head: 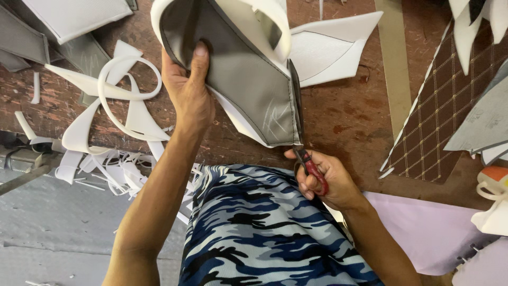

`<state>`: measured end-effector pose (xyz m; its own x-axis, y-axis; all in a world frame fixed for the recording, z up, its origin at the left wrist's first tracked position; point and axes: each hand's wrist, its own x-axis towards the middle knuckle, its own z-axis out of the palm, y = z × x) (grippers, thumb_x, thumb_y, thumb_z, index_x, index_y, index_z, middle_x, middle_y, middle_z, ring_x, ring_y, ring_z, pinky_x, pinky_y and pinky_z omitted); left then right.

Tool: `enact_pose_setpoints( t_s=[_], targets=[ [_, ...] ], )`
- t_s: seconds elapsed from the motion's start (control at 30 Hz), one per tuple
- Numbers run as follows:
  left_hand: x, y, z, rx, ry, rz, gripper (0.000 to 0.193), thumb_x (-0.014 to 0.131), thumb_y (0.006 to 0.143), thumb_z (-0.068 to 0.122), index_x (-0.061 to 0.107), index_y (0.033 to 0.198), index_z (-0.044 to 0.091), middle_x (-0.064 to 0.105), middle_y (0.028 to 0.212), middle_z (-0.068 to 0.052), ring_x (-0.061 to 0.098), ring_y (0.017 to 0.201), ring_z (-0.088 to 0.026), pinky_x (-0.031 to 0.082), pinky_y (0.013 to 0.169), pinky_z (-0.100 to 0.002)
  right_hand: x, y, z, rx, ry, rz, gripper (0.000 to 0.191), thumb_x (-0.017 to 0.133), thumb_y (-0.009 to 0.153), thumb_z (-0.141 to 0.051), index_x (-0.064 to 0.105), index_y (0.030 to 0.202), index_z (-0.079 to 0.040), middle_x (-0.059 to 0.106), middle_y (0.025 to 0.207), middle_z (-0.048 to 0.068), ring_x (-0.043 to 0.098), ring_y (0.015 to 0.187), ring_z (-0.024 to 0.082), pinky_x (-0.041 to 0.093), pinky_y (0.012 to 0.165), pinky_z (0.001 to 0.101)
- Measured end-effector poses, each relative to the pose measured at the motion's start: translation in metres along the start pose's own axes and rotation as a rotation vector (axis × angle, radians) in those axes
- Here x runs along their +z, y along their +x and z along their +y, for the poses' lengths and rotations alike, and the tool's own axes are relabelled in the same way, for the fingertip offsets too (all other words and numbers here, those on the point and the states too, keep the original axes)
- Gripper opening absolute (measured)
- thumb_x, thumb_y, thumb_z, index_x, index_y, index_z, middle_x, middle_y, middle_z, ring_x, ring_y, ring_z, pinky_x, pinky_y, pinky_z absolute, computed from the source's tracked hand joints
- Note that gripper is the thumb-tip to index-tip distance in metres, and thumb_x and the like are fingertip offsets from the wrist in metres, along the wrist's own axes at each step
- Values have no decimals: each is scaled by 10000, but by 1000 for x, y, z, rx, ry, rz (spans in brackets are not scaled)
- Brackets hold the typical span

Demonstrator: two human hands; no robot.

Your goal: The person holds padded fabric panels over a cluttered work table and uses red-handled scissors to trim excess white foam and fabric from the curved edges of each panel, turning the pieces as they cut and setting trimmed pieces aside.

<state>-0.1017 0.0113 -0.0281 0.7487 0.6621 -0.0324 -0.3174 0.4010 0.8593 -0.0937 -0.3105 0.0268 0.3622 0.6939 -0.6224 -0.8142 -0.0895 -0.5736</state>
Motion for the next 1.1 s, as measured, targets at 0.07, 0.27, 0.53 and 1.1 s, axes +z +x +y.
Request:
enact_pose_setpoints(
  t_s=[0.07,0.27,0.53,1.1],
  targets=[
    [0,0,0,-10,-44,-2,411,737,1068,132,518,1395,15,645,1289,-115,645,1101,-175,566,981,-315,-2,0,1,16,-30,32,658,767,785,-75,537,1376,101,632,714,78,550,517,126,447,489,257],
    [-5,14,13,-75,-141,-70,427,703,1066,74,485,1429,19,637,1329,-143,668,1138,-207,595,1009,-358,-15,-7,-1,-32,37,-172,910,896,759,-450,538,1375,116,637,746,65,587,612,133,467,539,257],
    [-14,13,29,-155,-86,-179,411,702,1089,55,494,1439,-3,649,1308,-157,687,1108,-205,617,975,-353,-16,-5,-11,2,-61,-257,954,895,742,-500,546,1378,120,623,742,61,556,616,122,433,541,246],
    [-11,9,33,-198,-17,-227,414,717,1072,119,514,1407,-15,676,1287,-147,708,1065,-181,640,929,-334,-16,7,-13,126,-143,-157,856,936,686,-270,559,1356,105,630,692,75,557,522,120,428,435,250]
  ],
)
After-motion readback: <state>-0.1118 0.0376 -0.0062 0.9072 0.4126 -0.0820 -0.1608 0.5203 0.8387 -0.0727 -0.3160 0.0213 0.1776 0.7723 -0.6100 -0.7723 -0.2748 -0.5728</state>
